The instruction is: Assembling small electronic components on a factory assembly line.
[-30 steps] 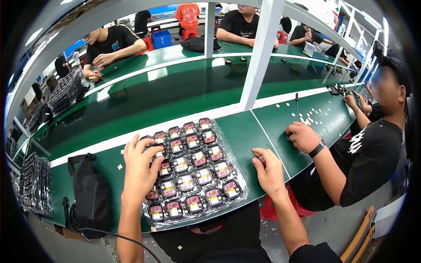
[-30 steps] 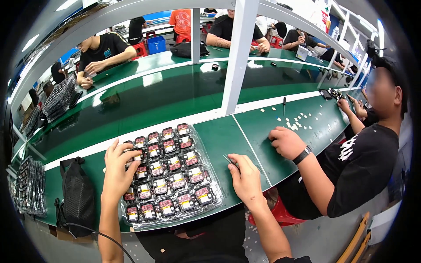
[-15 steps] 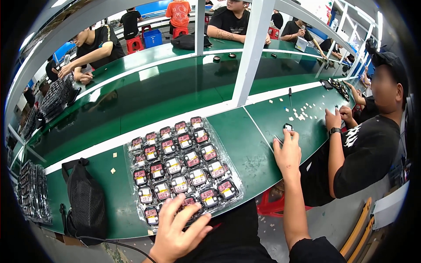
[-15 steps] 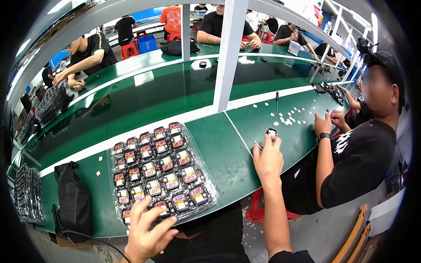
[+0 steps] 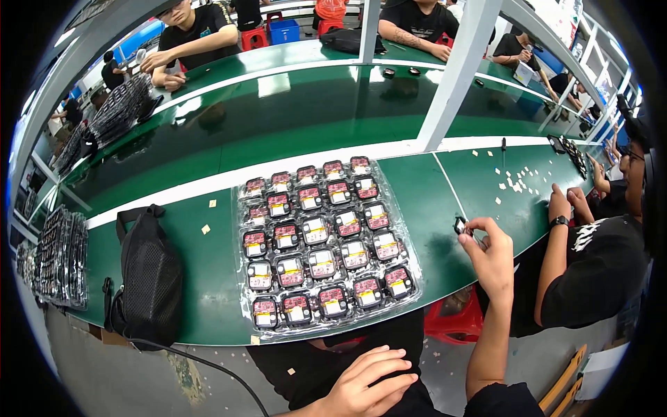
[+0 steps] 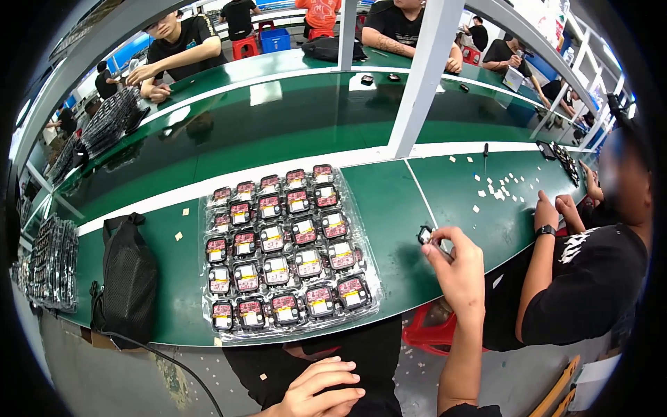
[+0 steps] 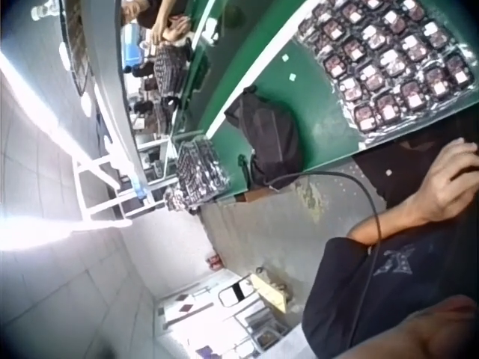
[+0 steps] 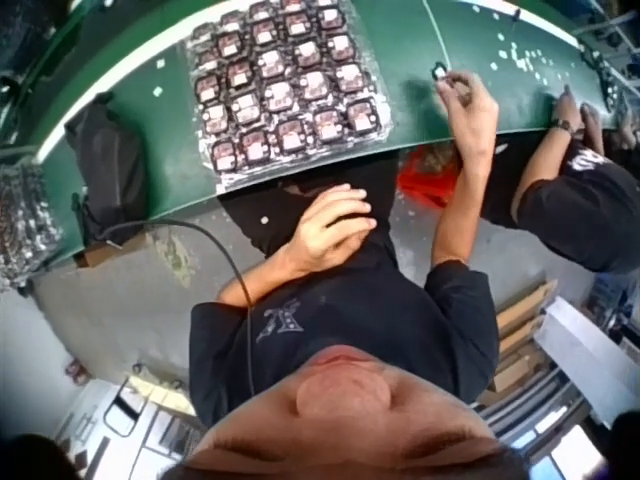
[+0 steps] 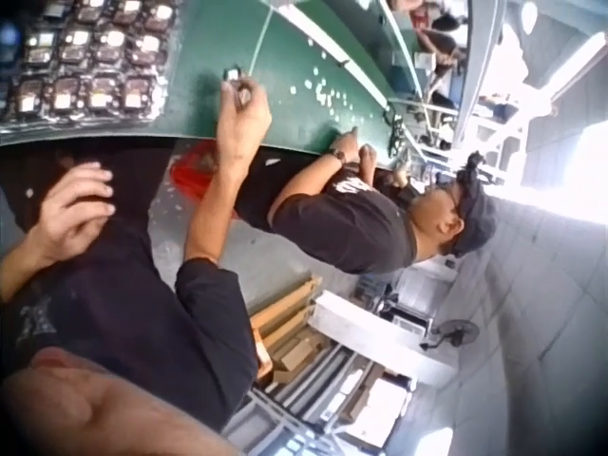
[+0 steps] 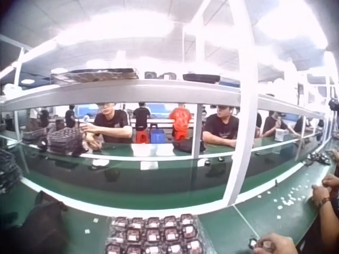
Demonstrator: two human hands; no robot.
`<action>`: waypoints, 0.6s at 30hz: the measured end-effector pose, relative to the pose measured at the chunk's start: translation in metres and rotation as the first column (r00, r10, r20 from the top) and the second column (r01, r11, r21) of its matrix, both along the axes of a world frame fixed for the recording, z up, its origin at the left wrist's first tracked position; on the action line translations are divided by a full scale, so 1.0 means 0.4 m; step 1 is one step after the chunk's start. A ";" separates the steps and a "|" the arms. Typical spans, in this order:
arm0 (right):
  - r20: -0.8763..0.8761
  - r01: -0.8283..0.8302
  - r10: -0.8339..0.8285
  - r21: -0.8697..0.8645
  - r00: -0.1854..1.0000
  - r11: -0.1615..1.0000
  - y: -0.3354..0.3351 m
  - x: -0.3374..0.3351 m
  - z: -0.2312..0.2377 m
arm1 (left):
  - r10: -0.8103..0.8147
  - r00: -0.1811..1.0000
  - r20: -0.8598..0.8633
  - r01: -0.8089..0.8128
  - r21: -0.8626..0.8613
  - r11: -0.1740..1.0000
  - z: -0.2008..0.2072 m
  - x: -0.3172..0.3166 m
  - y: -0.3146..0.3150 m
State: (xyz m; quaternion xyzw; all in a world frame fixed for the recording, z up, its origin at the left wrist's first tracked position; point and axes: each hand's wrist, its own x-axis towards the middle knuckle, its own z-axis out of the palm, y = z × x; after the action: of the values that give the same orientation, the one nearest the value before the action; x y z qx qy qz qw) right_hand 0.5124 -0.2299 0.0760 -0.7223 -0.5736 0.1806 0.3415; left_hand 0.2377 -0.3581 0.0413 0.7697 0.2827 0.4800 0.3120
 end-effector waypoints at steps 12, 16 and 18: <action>-0.229 -0.755 0.820 0.321 0.525 0.572 -0.208 -0.254 0.003 | 0.212 0.928 0.308 -0.015 -0.535 0.845 -0.038 -0.079 -0.031; -0.314 -0.736 0.801 0.325 0.509 0.595 -0.210 -0.276 -0.016 | 0.314 0.784 0.535 0.040 -0.549 0.835 -0.047 -0.063 -0.031; -0.319 -0.733 0.795 0.317 0.515 0.602 -0.214 -0.286 -0.022 | 0.289 0.799 0.528 0.016 -0.499 0.866 -0.059 -0.073 -0.029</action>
State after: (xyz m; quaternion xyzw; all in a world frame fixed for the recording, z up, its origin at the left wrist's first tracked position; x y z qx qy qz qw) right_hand 0.3980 -0.3156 0.0672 -0.3100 -0.7532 0.4253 0.3945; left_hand 0.2084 -0.3698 0.0177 0.4583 0.3387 0.6301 0.5275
